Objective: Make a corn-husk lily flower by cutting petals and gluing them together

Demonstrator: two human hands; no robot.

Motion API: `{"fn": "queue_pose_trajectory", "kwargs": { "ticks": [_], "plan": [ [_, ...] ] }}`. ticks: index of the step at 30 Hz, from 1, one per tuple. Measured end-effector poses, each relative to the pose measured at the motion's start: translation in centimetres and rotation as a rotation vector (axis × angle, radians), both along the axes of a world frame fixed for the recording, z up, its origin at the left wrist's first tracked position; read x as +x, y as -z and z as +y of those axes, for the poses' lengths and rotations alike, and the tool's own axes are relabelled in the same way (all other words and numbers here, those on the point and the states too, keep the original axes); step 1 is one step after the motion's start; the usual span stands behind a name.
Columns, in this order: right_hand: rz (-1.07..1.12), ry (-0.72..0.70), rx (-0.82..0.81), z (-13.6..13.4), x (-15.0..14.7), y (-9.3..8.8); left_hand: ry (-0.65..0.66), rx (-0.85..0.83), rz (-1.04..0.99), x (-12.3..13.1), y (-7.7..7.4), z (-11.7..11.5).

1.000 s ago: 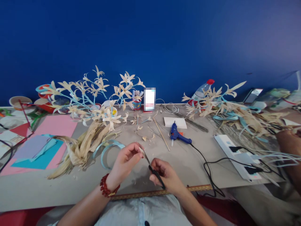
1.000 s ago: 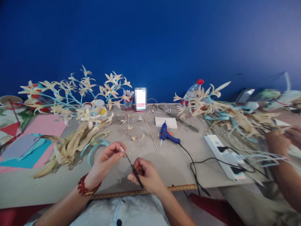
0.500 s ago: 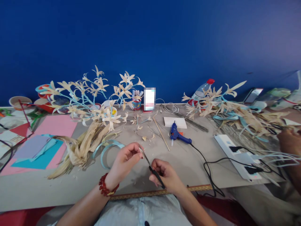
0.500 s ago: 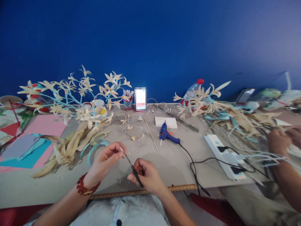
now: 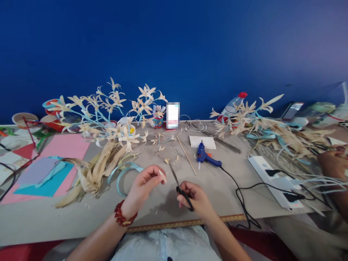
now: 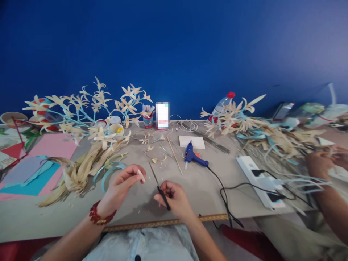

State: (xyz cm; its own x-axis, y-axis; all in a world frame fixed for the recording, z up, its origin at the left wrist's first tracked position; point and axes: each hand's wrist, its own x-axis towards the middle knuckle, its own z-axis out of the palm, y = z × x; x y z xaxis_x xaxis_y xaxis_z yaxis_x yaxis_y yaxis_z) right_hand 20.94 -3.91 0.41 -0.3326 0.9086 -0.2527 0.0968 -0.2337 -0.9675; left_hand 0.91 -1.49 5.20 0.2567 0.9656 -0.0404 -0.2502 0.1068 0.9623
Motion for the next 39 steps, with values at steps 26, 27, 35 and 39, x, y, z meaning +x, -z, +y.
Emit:
{"fn": "queue_pose_trajectory", "kwargs": {
  "ticks": [26, 27, 35, 39],
  "plan": [
    [-1.094, -0.036, 0.323, 0.1, 3.7, 1.0, -0.08, -0.127, -0.058, -0.5, 1.6, -0.2],
    [-1.101, -0.036, 0.33, 0.1, 3.7, 0.9, -0.08, -0.128, -0.063, -0.5, 1.6, -0.2],
    [-1.14, 0.021, 0.345, 0.1, 3.2, 0.7, -0.065, -0.122, -0.087, -0.5, 1.5, -0.3],
    [-1.064, -0.068, 0.349, 0.4, 3.8, 0.7, -0.069, -0.124, -0.099, -0.7, 1.6, -0.5]
  ]
}}
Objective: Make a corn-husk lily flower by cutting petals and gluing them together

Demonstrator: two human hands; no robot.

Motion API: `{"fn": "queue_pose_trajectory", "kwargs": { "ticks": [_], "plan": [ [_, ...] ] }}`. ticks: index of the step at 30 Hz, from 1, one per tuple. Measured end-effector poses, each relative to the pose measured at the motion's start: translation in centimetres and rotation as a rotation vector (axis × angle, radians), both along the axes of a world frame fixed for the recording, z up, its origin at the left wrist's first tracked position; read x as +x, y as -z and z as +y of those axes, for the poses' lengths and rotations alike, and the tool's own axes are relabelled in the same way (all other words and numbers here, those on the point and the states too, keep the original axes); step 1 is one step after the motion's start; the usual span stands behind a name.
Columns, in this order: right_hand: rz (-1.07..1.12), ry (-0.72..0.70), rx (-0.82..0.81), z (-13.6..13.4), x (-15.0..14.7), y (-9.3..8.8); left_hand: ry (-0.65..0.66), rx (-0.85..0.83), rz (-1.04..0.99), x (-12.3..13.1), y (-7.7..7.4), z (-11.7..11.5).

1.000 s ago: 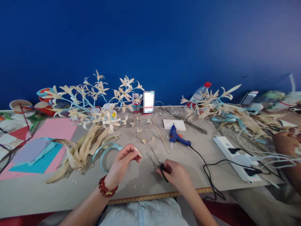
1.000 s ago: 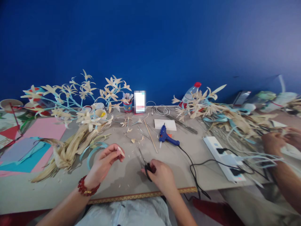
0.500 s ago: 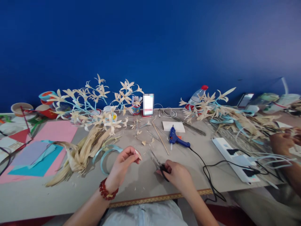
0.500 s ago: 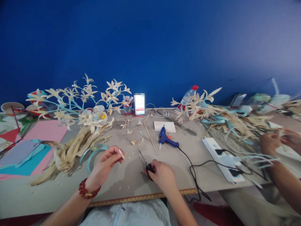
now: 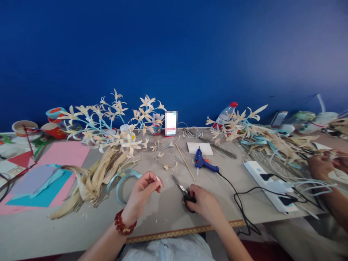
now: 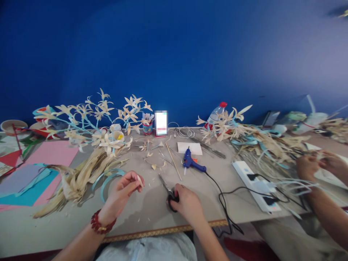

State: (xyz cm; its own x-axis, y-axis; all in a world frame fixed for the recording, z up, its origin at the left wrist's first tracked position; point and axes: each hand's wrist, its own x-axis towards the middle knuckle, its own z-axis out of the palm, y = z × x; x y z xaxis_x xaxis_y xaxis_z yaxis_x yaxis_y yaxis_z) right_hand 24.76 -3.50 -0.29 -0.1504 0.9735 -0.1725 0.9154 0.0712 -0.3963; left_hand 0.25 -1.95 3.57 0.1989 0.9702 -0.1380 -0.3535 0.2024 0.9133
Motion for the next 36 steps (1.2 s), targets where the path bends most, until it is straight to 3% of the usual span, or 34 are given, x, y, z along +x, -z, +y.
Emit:
{"fn": "queue_pose_trajectory", "kwargs": {
  "ticks": [5, 9, 12, 15, 22, 25, 31, 36],
  "plan": [
    [0.211, -0.124, -0.055, 0.9, 0.5, -1.9, 0.011, -0.012, -0.013, 0.1, 0.2, 0.1],
    [0.6, -0.209, 0.106, 2.3, -1.5, -4.0, 0.1, -0.066, -0.062, 0.5, 0.3, 0.5],
    [0.818, -0.367, 0.117, 3.7, -3.5, -4.9, 0.208, -0.118, -0.162, 0.7, 0.2, 0.9],
    [0.902, -0.464, 0.069, 5.1, -4.6, -5.2, 0.292, -0.172, -0.273, 0.6, 0.2, 1.1],
    [0.912, -0.467, 0.079, 6.6, -5.2, -5.1, 0.341, -0.273, -0.359, 0.4, 0.8, 1.9],
    [0.858, -0.418, 0.134, 6.9, -5.4, -5.0, 0.279, -0.153, -0.171, 0.4, 0.4, 2.7],
    [0.713, -0.393, 0.221, 7.5, -5.9, -4.4, 0.06, 0.311, 0.549, 0.4, -0.3, 3.6],
    [0.699, -0.353, 0.201, 7.6, -6.4, -3.4, -0.079, 0.435, 0.728, 0.9, 0.6, 3.7]
  ]
}}
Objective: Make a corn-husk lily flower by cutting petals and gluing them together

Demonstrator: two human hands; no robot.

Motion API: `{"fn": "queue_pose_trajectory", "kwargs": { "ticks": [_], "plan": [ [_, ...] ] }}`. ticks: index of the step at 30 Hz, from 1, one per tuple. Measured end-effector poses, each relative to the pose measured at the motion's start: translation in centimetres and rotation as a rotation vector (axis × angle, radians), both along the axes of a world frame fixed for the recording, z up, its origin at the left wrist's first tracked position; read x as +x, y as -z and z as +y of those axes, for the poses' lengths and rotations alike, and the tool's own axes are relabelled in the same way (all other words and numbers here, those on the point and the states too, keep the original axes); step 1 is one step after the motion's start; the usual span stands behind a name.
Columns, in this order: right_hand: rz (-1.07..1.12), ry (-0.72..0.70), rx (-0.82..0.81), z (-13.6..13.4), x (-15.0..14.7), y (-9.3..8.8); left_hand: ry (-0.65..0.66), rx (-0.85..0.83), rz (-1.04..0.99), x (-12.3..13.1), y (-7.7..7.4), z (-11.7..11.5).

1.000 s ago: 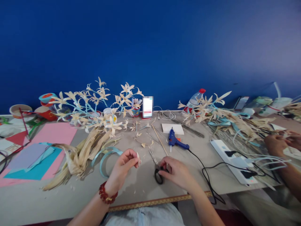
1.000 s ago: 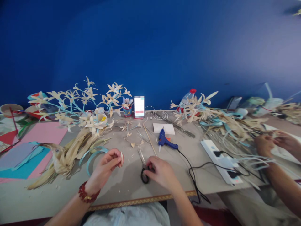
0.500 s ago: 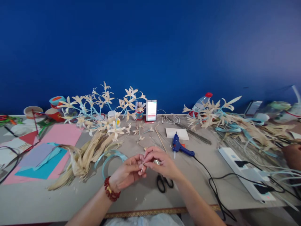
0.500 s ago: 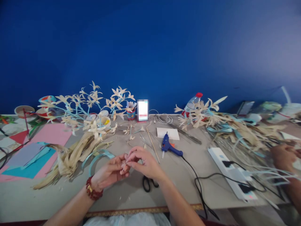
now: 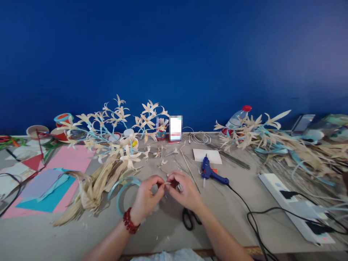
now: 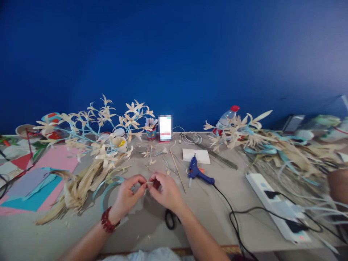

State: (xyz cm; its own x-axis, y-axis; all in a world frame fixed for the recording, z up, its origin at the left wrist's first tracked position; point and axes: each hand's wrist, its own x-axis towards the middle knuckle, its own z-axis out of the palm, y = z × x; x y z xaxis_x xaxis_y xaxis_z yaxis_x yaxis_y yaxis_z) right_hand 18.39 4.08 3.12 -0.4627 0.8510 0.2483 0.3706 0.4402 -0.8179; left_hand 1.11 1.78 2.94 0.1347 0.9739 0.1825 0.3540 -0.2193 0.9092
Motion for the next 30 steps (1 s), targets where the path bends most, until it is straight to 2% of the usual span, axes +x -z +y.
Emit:
{"fn": "queue_pose_trajectory", "kwargs": {
  "ticks": [3, 10, 15, 16, 18, 21, 25, 30],
  "plan": [
    [0.006, 0.025, 0.022, -0.1, -0.1, 0.9, -0.013, 0.086, 0.048, 0.4, 0.5, 0.0],
    [0.109, 0.117, 0.184, -0.5, -0.6, 2.6, -0.045, 0.217, 0.274, 0.4, 1.3, 0.1],
    [0.275, 0.231, 0.205, -0.4, -0.4, 2.6, -0.189, 0.216, 0.313, -1.2, 1.5, 0.8],
    [0.292, 0.24, 0.199, -0.4, -0.4, 2.6, -0.188, 0.194, 0.281, -1.4, 1.4, 0.9],
    [0.293, 0.217, 0.174, -0.3, -0.6, 2.7, -0.093, 0.158, 0.201, -1.2, 1.2, 0.9],
    [0.286, 0.16, 0.149, -0.3, -1.0, 2.9, 0.033, 0.213, 0.189, -0.3, 0.9, 0.5],
    [0.267, 0.149, 0.195, -0.5, -1.4, 3.3, 0.016, 0.311, 0.287, 0.4, 1.0, 0.1],
    [0.273, 0.197, 0.31, -0.8, -1.4, 3.2, -0.06, 0.402, 0.367, -0.3, 1.4, 0.3]
  ]
}}
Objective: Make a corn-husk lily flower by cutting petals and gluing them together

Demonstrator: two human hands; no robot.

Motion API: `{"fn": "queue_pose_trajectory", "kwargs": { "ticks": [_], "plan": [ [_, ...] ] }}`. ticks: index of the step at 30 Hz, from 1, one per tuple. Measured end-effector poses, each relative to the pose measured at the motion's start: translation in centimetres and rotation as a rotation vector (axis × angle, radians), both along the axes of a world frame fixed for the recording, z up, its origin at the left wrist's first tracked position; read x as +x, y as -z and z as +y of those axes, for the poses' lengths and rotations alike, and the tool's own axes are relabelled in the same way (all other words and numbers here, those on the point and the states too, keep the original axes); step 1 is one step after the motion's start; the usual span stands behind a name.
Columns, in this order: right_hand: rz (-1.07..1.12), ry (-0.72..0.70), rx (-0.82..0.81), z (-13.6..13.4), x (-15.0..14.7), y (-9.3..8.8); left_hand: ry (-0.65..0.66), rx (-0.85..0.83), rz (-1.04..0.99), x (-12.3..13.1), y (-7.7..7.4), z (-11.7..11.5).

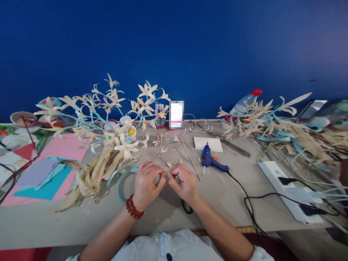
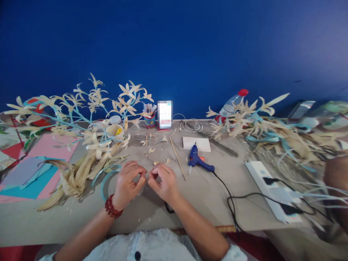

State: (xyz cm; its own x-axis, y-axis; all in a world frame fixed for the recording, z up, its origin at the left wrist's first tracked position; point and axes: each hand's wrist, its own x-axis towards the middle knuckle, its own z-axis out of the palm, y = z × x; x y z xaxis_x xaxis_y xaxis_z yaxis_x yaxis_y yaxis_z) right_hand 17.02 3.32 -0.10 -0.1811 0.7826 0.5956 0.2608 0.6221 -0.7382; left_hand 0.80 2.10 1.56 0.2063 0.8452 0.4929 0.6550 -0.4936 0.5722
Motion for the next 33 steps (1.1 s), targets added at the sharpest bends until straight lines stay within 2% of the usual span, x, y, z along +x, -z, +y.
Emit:
{"fn": "queue_pose_trajectory", "kwargs": {
  "ticks": [4, 7, 9, 11, 15, 21, 27, 31, 33],
  "plan": [
    [0.059, 0.074, 0.048, 0.0, 0.1, -0.3, -0.118, 0.026, -0.04, -1.0, 0.0, 0.1],
    [0.048, 0.046, 0.036, 0.1, 0.0, -0.2, -0.018, -0.024, -0.093, -0.8, -0.3, -0.1],
    [0.028, 0.016, 0.038, 0.2, -0.1, 0.1, 0.056, -0.025, -0.069, -0.3, -0.5, -0.3],
    [0.013, 0.001, 0.042, 0.1, -0.2, 0.3, 0.075, 0.0, -0.026, 0.3, -0.6, -0.4],
    [-0.014, -0.002, 0.059, 0.0, -0.3, 0.3, 0.042, 0.052, -0.001, 0.4, -0.3, -0.3],
    [0.039, 0.077, 0.065, 0.0, 0.1, -0.1, -0.1, 0.096, -0.03, -1.1, 0.1, 0.0],
    [-0.006, 0.033, 0.055, 0.0, -0.2, 0.0, 0.026, 0.044, -0.022, 0.3, -0.6, -0.4],
    [-0.02, 0.045, 0.058, -0.2, -0.4, 0.0, 0.012, 0.072, -0.007, 0.5, -0.4, -0.4],
    [-0.014, 0.062, 0.061, -0.2, -0.3, 0.0, -0.046, 0.09, -0.008, -0.1, -0.2, -0.3]
  ]
}}
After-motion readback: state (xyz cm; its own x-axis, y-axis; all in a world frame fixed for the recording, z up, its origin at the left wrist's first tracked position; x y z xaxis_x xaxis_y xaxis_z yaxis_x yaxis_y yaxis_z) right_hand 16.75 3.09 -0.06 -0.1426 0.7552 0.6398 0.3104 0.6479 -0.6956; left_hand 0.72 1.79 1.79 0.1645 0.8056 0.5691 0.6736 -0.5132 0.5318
